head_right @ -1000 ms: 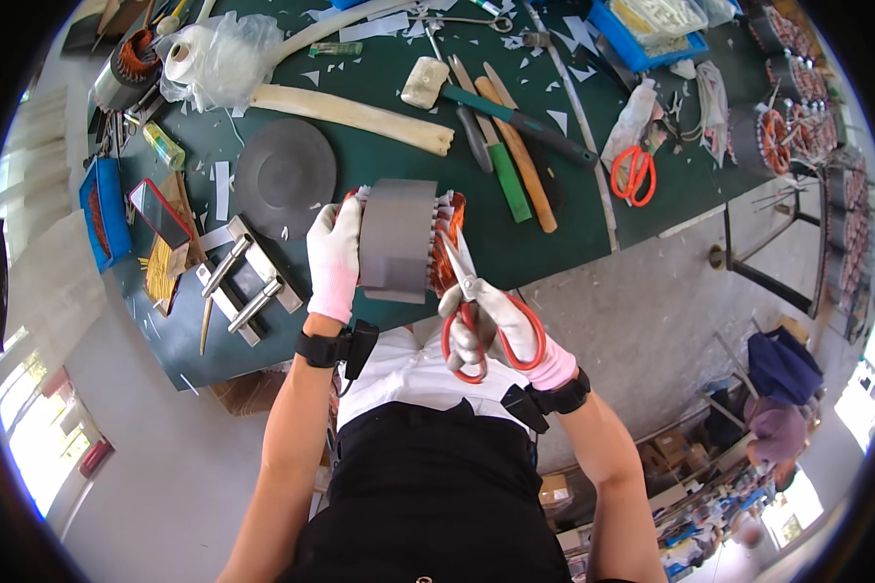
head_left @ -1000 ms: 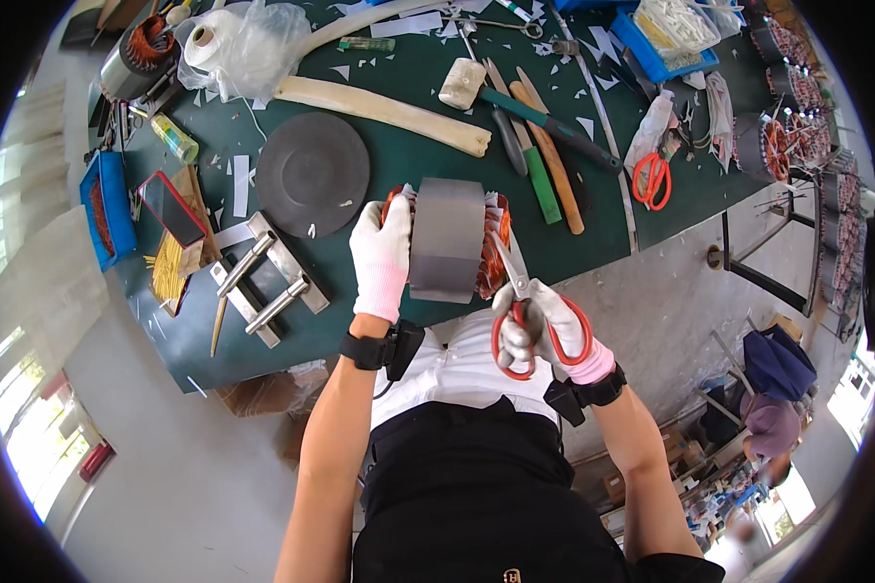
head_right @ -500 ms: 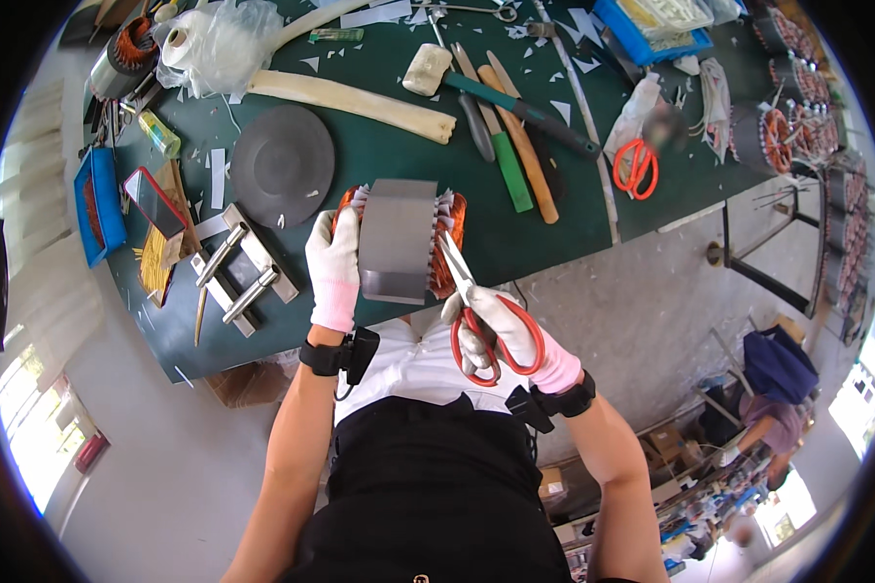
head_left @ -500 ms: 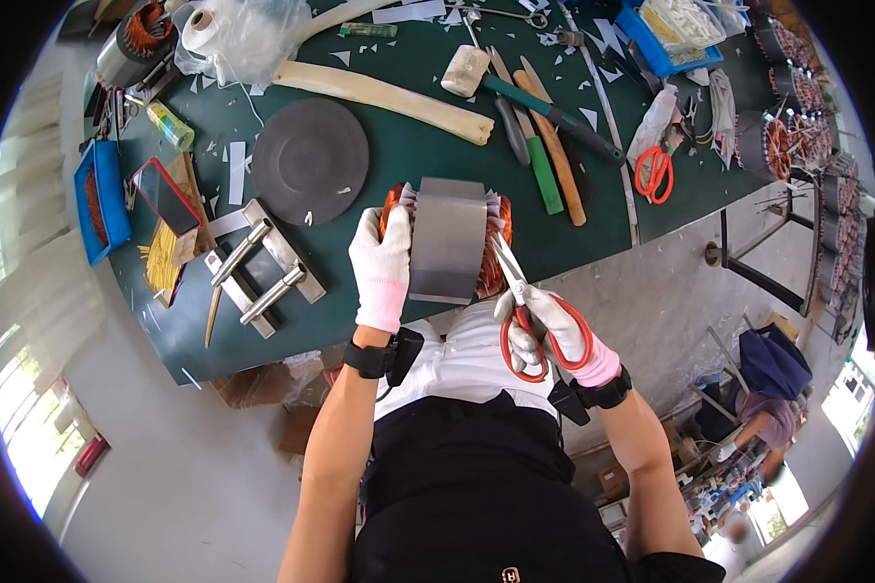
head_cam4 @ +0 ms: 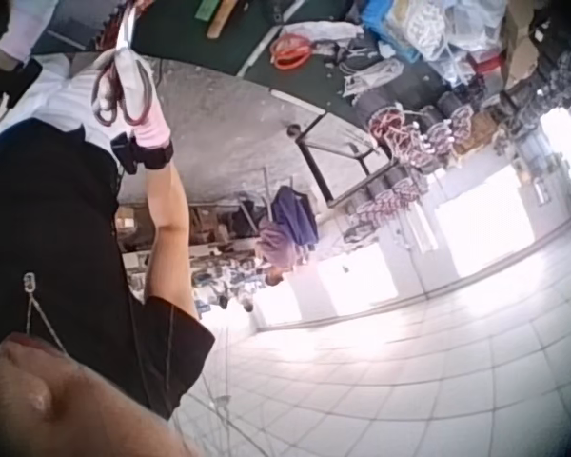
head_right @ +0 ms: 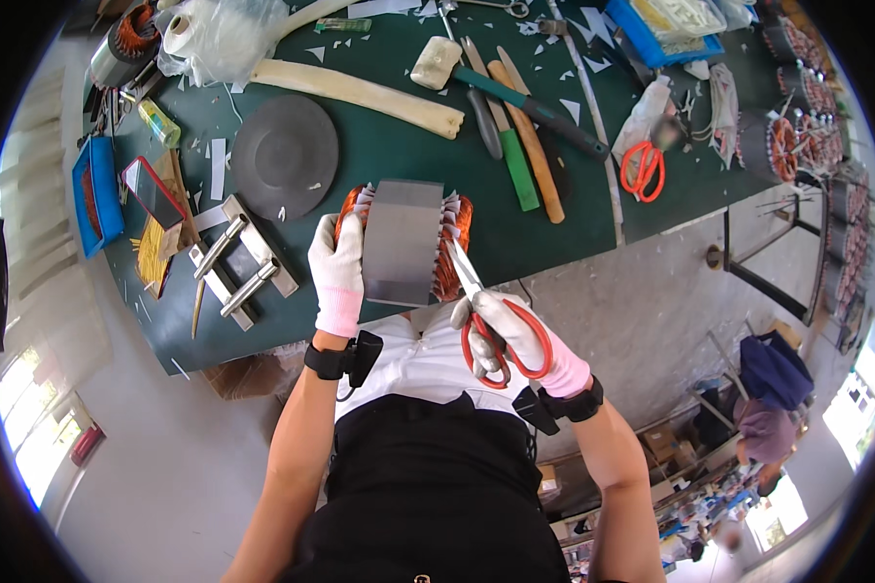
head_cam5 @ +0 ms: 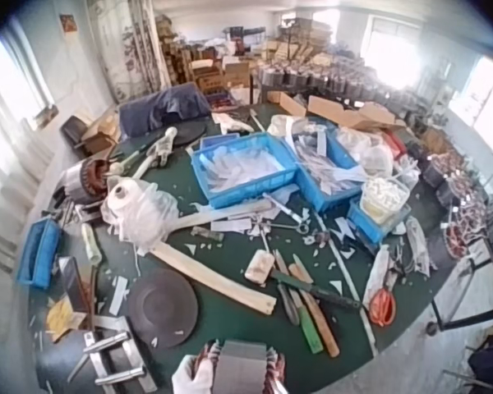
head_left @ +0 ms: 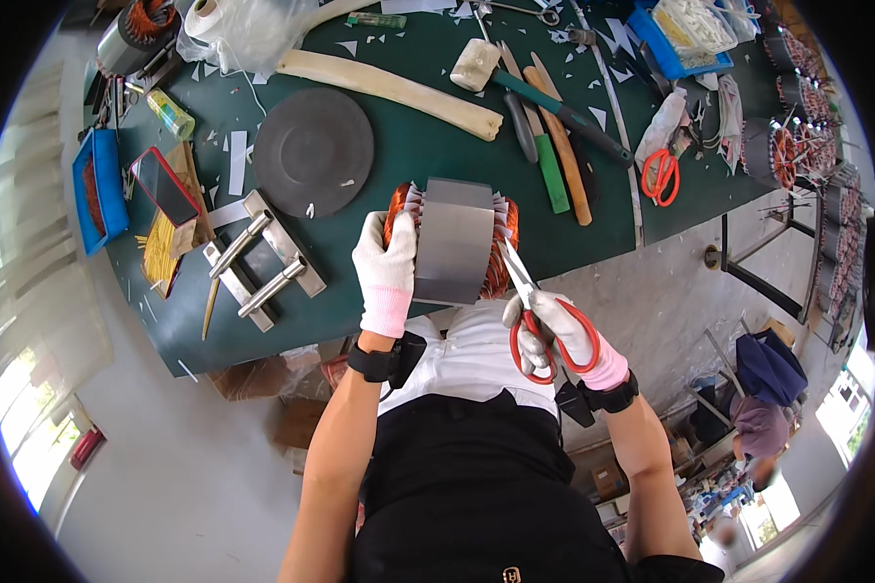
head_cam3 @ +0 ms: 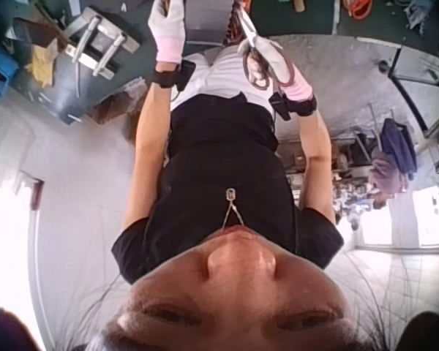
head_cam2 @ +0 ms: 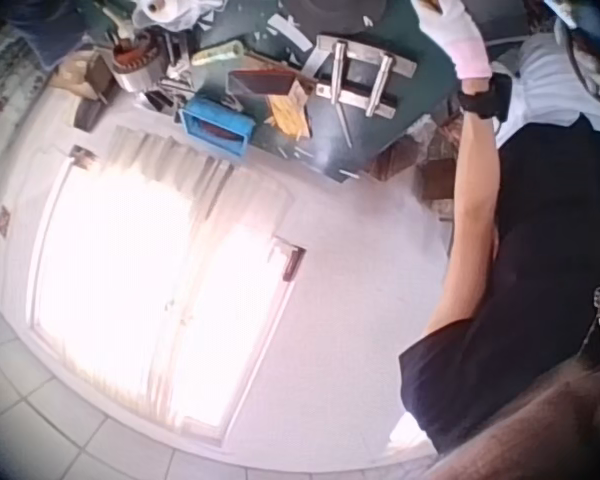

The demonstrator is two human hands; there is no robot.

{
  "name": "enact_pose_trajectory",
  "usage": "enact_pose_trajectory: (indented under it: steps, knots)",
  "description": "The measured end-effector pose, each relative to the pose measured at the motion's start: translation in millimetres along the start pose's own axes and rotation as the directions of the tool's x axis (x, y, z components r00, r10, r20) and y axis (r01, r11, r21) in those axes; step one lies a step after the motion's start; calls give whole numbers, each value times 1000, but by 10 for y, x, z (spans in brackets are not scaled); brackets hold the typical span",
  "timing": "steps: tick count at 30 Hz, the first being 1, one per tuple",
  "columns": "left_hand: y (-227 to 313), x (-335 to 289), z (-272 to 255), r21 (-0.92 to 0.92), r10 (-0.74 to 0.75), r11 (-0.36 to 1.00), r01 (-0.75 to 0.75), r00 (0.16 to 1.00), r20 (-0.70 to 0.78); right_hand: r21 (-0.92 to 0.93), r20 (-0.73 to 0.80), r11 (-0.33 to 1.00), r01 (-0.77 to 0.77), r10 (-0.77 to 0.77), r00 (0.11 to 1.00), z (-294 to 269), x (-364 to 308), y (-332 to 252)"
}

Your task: The person is assembling and shaping components of electric motor stators on a workbench.

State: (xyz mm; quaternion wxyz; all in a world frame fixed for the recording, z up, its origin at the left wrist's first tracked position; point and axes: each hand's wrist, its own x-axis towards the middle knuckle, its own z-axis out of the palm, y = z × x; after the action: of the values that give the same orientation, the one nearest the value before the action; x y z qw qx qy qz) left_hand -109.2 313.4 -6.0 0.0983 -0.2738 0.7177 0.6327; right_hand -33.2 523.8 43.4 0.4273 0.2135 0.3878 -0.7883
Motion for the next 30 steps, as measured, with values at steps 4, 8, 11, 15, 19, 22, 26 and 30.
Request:
enact_pose_trajectory:
  steps: [4,8,11,15,19,22,26,30]
  knots:
    - [-22,5,-6,24,23,999,-23,1000,-11,-40,-4,999,3,-3,1000,-12,7,37]
    - [-45,7,-19,33,31,999,-31,1000,-1,-118,-27,993,-12,8,1000,1,-8,11]
    - [-103,27,-28,73,69,995,-67,997,-18,-20,-7,1000,-21,21,1000,26,29,-31]
    - [-58,-44,-42,60,-3,998,2,1000,11,-245,-69,968,-47,30,997,29,-25,-31]
    - [-90,-114,-67,17,36,999,-36,999,-15,246,48,969,36,-49,998,70,18,128]
    - [-110,-145,-95,32,34,999,-33,999,-12,323,19,946,-26,20,1000,149,112,59]
    - [-143,-152,-98,-6,20,1000,-20,1000,-6,328,100,944,-29,-4,995,66,185,130]
    - [-139,-170,-115,11,19,1000,-19,1000,0,227,29,973,-41,35,999,31,162,143]
